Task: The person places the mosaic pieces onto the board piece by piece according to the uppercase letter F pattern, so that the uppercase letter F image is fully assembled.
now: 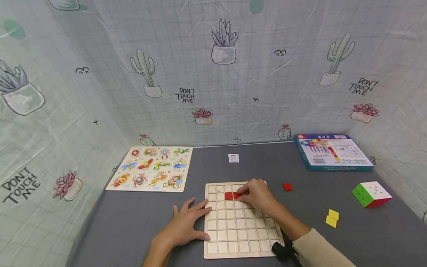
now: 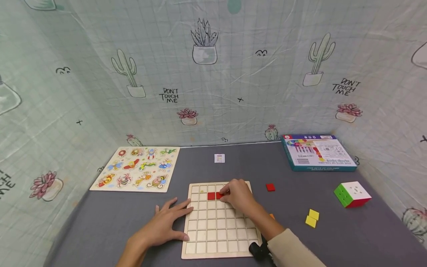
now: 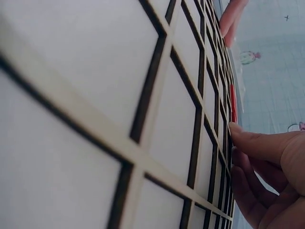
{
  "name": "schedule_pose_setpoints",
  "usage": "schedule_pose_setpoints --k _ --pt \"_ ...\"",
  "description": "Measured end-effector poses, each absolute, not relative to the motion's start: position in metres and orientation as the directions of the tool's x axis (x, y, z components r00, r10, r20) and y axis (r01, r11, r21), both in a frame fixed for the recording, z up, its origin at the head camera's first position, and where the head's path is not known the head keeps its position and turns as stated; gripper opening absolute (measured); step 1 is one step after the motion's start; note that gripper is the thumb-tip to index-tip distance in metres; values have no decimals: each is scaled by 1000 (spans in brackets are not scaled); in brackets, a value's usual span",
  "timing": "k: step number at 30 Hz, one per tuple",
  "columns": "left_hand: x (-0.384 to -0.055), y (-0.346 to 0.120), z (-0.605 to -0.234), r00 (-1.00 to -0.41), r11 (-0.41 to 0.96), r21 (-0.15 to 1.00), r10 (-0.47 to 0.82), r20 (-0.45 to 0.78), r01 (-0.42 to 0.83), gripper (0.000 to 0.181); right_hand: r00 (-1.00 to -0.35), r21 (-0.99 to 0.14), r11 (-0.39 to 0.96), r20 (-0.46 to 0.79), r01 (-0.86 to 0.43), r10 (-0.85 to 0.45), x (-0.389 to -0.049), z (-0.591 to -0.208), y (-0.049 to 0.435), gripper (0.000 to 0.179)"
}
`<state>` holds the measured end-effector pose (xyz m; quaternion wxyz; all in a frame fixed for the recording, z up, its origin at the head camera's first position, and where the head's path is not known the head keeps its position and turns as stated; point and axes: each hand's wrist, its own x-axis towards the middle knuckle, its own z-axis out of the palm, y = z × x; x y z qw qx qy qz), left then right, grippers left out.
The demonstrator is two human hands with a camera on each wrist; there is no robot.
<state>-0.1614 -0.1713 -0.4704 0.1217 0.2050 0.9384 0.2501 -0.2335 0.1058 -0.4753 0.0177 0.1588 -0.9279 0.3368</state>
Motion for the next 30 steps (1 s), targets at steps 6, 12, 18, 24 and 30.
schedule_pose_setpoints --k 6,12,18,24,30 --pt "-162 -172 -472 -883 789 524 449 -134 322 85 -947 -642 702 137 -307 -290 -232 -476 106 18" --pt "-162 -173 -472 -885 789 522 448 -126 325 85 -941 -645 691 155 -327 -301 -232 -477 105 19" --pt "-162 -174 -470 -886 789 521 447 -123 326 85 -918 -663 652 148 -369 -369 -234 -475 110 19" --pt "-161 -173 -471 -884 785 523 452 -119 331 85 -874 -705 593 80 -389 -479 -239 -470 130 25" --pt "-160 -173 -471 -885 785 524 451 -119 329 85 -901 -702 620 71 -350 -429 -237 -464 158 32"
